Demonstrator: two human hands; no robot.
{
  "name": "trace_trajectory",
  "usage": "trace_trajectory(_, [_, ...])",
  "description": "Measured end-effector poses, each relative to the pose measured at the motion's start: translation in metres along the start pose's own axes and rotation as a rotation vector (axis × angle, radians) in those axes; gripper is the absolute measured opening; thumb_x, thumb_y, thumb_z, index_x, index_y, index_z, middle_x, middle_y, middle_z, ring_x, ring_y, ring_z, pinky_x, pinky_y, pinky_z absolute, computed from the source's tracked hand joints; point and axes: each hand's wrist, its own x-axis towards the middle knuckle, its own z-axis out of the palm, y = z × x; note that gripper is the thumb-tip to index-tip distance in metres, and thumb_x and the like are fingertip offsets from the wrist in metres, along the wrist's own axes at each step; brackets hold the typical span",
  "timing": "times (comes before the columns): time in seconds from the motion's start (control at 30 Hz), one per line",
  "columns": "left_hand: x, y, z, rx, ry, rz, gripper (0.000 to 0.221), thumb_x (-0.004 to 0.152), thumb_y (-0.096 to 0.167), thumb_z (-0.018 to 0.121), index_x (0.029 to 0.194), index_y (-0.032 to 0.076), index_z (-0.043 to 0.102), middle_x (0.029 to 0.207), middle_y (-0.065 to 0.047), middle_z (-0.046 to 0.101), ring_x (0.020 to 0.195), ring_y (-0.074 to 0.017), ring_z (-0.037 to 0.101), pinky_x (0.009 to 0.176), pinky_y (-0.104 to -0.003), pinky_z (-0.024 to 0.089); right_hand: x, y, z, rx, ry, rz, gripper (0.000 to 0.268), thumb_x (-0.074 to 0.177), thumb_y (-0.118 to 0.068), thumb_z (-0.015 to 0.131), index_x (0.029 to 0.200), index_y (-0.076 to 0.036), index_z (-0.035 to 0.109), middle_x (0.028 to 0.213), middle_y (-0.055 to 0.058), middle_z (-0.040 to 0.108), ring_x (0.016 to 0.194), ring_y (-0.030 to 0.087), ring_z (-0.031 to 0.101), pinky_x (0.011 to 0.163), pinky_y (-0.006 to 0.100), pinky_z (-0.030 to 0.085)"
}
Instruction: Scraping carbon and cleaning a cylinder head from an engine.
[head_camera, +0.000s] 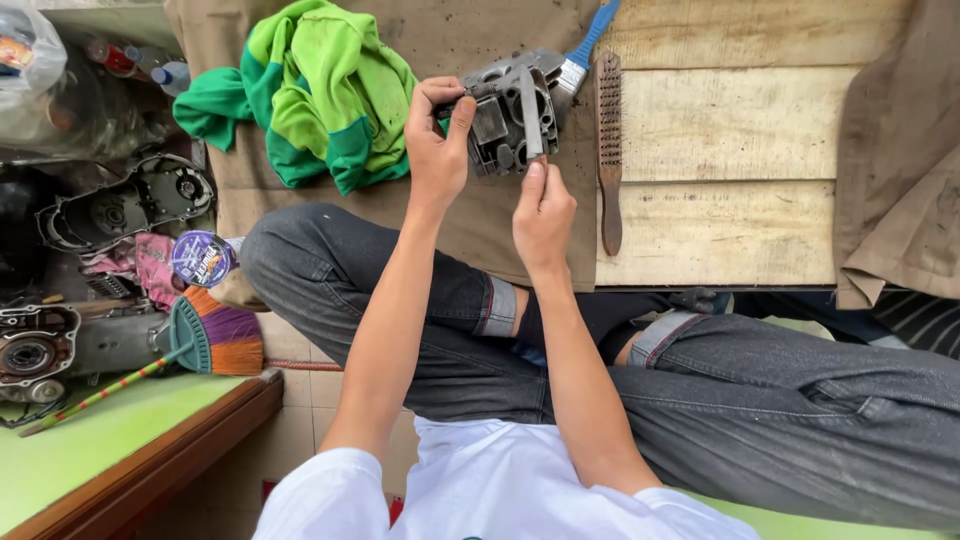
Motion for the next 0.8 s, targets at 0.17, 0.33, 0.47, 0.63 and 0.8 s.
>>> trace_trajectory(0.17, [0.007,0.048,0.006,0.518,-0.032,0.423,0.019,0.094,0.005,0.079,0.106,0.004,0.065,0.109,-0.007,0.068,0.1,-0.0223,0.065,0.094,-0.032,0.047,-0.002,0.018,-0.008,0.105,-0.048,0.046,0.034,0.112,-0.023,0.049,0.089,-0.001,0.061,0.062,0.001,0.053,0.054,0.009,0.048,0.051,0.03,0.039])
trace_trajectory(0.33, [0.008,0.06,0.008,0.592,-0.147,0.48,0.022,0.093,-0.003,0.08,0.111,0.002,0.07,0.111,-0.01,0.067,0.1,-0.0263,0.065,0.086,-0.034,0.054,-0.003,0.02,-0.02,0.128,-0.028,0.085,0.035,0.111,-0.025,0.049,0.086,-0.004,0.06,0.062,-0.002,0.051,0.052,0.007,0.045,0.048,0.029,0.034])
trace_trajectory(0.47, [0.008,0.061,0.009,0.541,-0.232,0.465,0.022,0.096,-0.005,0.079,0.114,0.0,0.068,0.112,-0.01,0.065,0.1,-0.0259,0.067,0.085,-0.036,0.056,0.005,0.028,-0.036,0.337,0.0,0.102,0.035,0.115,-0.028,0.045,0.09,-0.006,0.056,0.065,-0.005,0.046,0.053,0.005,0.041,0.047,0.025,0.033])
trace_trajectory(0.63, [0.009,0.071,0.019,0.7,-0.259,0.633,0.024,0.092,-0.002,0.081,0.113,0.001,0.07,0.11,-0.01,0.064,0.101,-0.0302,0.063,0.089,-0.04,0.052,0.011,0.011,-0.053,0.49,0.052,0.258,0.035,0.113,-0.032,0.043,0.089,-0.007,0.051,0.063,-0.006,0.042,0.046,0.002,0.036,0.039,0.022,0.028])
trace_trajectory(0.8, [0.009,0.073,0.025,0.76,-0.331,0.667,0.036,0.094,-0.004,0.078,0.126,0.001,0.064,0.114,-0.012,0.063,0.105,-0.0323,0.062,0.095,-0.041,0.049,0.012,0.011,-0.057,0.484,0.042,0.238,0.036,0.113,-0.033,0.043,0.09,-0.007,0.053,0.063,-0.006,0.041,0.046,0.002,0.034,0.04,0.022,0.025])
